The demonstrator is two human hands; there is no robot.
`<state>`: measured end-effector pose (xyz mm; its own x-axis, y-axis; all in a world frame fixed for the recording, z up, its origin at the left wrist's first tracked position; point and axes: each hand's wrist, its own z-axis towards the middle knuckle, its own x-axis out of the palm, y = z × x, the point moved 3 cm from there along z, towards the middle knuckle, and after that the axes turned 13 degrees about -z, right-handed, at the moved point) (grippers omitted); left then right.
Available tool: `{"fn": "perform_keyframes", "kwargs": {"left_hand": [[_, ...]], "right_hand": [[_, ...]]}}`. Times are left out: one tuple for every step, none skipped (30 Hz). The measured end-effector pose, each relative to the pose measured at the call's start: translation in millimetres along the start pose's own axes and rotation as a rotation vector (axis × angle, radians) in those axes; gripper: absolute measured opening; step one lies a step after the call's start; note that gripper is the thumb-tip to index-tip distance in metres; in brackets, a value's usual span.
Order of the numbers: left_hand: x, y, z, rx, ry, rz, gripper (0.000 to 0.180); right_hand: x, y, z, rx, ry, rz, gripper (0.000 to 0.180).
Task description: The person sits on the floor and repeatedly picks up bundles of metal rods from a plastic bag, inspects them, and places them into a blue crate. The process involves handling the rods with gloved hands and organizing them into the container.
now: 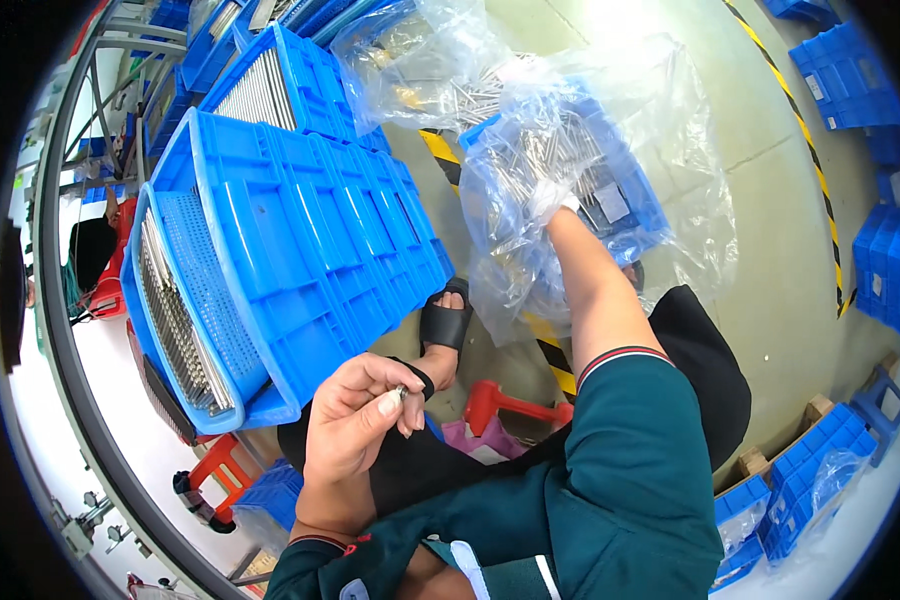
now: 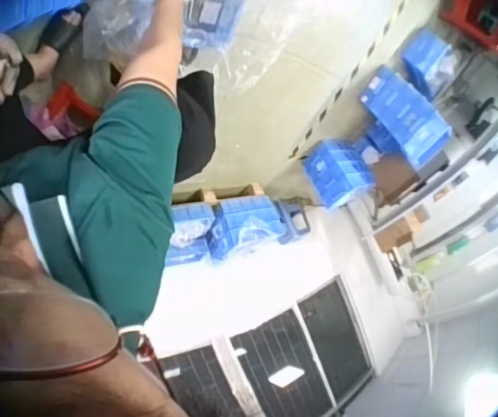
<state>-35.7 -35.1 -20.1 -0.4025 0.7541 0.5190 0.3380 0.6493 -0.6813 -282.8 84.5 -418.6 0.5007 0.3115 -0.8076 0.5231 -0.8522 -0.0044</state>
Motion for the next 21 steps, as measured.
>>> {"fn": "perform_keyframes", "kwargs": {"left_hand": [[-1,0,-2,0.003,0.007,0.002,0.023],[0,0,-2,-0.003,0.006,0.005,0.023],[1,0,-1,-0.008,0.004,0.008,0.023],[2,-1,-2,0.007,0.023,0.001,0.024],[3,-1,-6,0.009,0.042,-0.012,0.022],[8,-4,-5,-0.002,0.09,-0.013,0.02],[12,-6,-3,-0.018,0.143,-0.015,0.019],[15,-8,0,-0.039,0.172,0.0,0.019],[12,-4,-1,-0.03,0.16,-0.009,0.019],[8,-2,-5,-0.015,0.142,-0.017,0.019],[6,0,-9,-0.005,0.124,-0.022,0.019],[4,1,-13,0.004,0.11,-0.025,0.019],[5,1,-12,0.003,0.118,-0.017,0.019],[6,0,-12,0.004,0.123,-0.011,0.019],[7,-1,-12,0.0,0.126,-0.005,0.019],[7,-2,-12,-0.002,0.13,0.004,0.019],[8,-2,-12,-0.007,0.132,0.013,0.019],[9,-1,-12,-0.013,0.125,0.013,0.019],[10,-1,-13,-0.018,0.114,0.012,0.019],[10,0,-12,-0.017,0.094,0.012,0.018],[9,-1,-12,-0.047,0.085,0.014,0.018]], "right_hand": [[-8,-6,-4,-0.043,0.032,-0.018,0.038],[-8,-12,-6,-0.08,0.076,-0.028,0.039],[-10,-17,-6,-0.117,0.126,-0.033,0.04],[-10,-25,-3,-0.109,0.174,-0.039,0.04],[-5,-31,2,-0.08,0.222,-0.019,0.041],[11,-50,17,0.014,0.248,0.043,0.04],[28,-73,32,0.116,0.268,0.108,0.04],[44,-91,37,0.214,0.291,0.171,0.039],[45,-84,29,0.18,0.318,0.059,0.039],[34,-71,18,0.137,0.337,-0.054,0.038],[21,-59,5,0.097,0.351,-0.165,0.038],[4,-44,-10,0.088,0.383,-0.258,0.037],[1,-43,-16,0.146,0.387,-0.229,0.037],[-2,-42,-22,0.199,0.392,-0.2,0.037],[-6,-41,-28,0.253,0.394,-0.175,0.037],[-8,-39,-26,0.288,0.379,-0.151,0.037],[-8,-36,-28,0.305,0.359,-0.141,0.037],[-9,-33,-31,0.309,0.335,-0.138,0.038],[-8,-26,-31,0.285,0.296,-0.155,0.038],[-7,-18,-31,0.254,0.25,-0.17,0.038],[-5,-14,-34,0.216,0.206,-0.193,0.038]]}}
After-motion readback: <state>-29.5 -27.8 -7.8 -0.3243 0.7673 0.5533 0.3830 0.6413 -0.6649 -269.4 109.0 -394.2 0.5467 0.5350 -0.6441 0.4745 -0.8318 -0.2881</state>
